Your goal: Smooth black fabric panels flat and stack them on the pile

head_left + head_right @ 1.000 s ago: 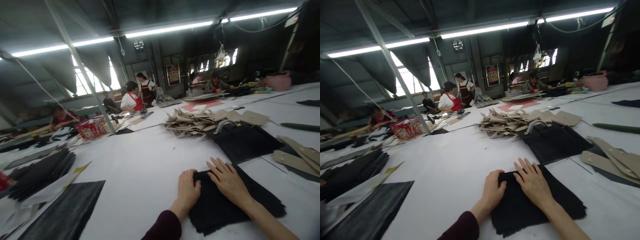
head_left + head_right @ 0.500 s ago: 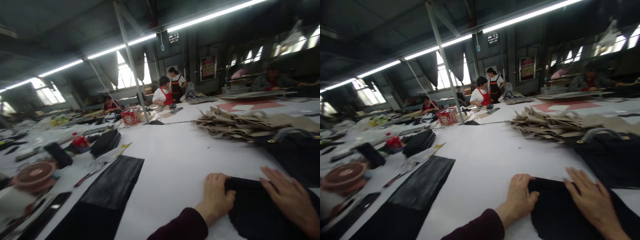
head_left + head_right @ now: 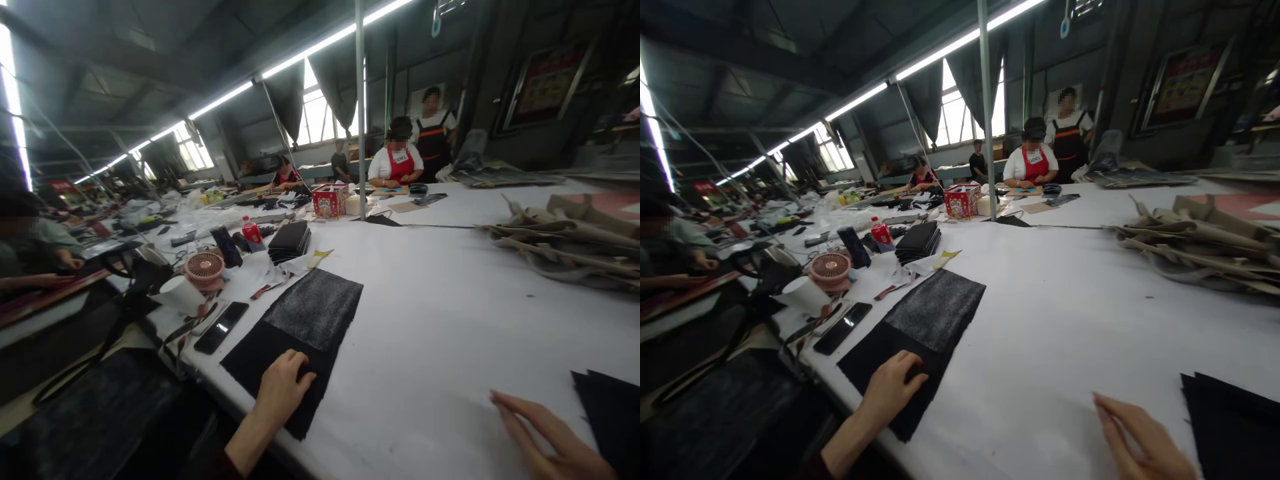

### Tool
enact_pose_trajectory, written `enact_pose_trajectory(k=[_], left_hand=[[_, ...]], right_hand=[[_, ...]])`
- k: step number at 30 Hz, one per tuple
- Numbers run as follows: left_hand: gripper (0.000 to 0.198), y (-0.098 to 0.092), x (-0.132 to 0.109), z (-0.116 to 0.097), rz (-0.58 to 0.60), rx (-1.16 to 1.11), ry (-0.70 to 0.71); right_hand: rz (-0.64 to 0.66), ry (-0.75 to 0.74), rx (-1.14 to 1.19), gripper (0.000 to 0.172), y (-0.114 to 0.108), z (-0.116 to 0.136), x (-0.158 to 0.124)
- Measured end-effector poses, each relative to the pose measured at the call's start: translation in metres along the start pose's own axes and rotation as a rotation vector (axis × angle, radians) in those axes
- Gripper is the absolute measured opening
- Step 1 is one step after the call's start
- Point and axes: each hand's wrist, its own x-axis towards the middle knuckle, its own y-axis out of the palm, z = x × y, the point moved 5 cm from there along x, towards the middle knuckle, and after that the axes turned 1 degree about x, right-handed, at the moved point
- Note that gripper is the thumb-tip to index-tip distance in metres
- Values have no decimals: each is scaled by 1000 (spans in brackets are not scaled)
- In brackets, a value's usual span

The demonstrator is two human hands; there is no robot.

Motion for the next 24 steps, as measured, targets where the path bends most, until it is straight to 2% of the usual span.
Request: enact_pose_trajectory(k=[1, 3, 5, 7, 9, 12, 17, 21, 24], left_hand=[[8, 3, -1, 5, 24, 27, 6], [10, 9, 0, 8, 63, 70, 37], [17, 13, 4, 6, 83, 80, 68], [21, 13, 10, 7, 90, 53, 85], [21, 12, 15, 13, 98, 6, 92], [20, 9, 24, 26, 117, -92, 88], [22, 9, 36, 39, 171, -260, 100], [25, 10, 42, 46, 226, -382, 97], [26, 14, 46, 54, 296, -477, 87]], right_hand=[[23, 30, 135, 33, 19, 26, 3], [182, 8, 332, 26, 59, 85, 11], [287, 21, 468, 26, 88, 138, 17], [346, 13, 579, 27, 110, 179, 23], [381, -37, 636, 24, 128, 209, 28], [408, -136, 623, 22, 149, 236, 34], [436, -330, 471, 27, 174, 260, 43], [422, -390, 353, 25, 183, 266, 45], [376, -371, 376, 25, 183, 264, 43]])
